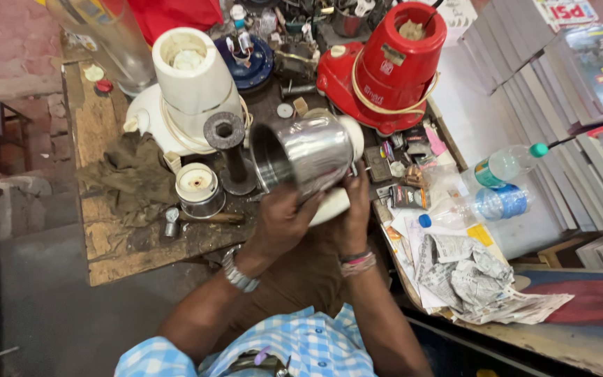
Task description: The person assembles a blender jar by inserting a blade assembly, placing a plastic base, and securing it with a nut. They repeat this process for multiple jars, using a cloth to wipe parts and handling small metal components on a cluttered workbench.
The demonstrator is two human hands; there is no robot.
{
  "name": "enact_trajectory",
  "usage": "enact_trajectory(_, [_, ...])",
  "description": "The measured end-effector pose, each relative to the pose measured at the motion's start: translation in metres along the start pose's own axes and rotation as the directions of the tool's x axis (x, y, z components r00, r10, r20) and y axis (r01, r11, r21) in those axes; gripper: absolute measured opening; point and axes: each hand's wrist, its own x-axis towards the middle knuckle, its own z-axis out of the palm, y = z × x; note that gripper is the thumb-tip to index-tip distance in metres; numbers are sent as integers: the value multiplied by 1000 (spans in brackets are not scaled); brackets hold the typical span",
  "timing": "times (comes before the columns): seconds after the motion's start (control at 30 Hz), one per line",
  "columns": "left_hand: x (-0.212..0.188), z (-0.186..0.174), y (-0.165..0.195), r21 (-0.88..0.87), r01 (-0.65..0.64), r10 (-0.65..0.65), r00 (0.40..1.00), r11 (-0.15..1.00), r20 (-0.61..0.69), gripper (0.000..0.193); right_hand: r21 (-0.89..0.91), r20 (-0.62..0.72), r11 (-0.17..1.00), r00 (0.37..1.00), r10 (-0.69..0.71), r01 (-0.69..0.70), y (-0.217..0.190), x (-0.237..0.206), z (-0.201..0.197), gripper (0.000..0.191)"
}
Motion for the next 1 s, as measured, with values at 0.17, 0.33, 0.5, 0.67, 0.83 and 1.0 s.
enact_trajectory(0.17, [87,2,11,519,-434,575,806,737,-143,25,-18,146,913,902,406,-408,25,-31,39,56])
enact_trajectory(0.33, [145,10,-14,635,-192,349,928,749,-131,20,25,313,963,917,247,-268,29,-41,47,67])
enact_trajectory(0.5, [145,20,-58,756,-82,345,918,650,-196,16,37,320,960,914,250,-276,23,-35,44,60])
enact_trajectory(0.67, [146,22,-92,751,22,186,964,660,-192,17,-20,366,935,868,337,-355,13,-29,47,51])
enact_trajectory(0.83, [138,24,-108,780,26,199,961,625,-191,15,-100,367,934,860,354,-342,13,-29,45,42])
enact_trajectory(1.0, [97,20,-93,700,-92,337,915,708,-221,46,-188,335,958,903,269,-216,53,-48,42,38])
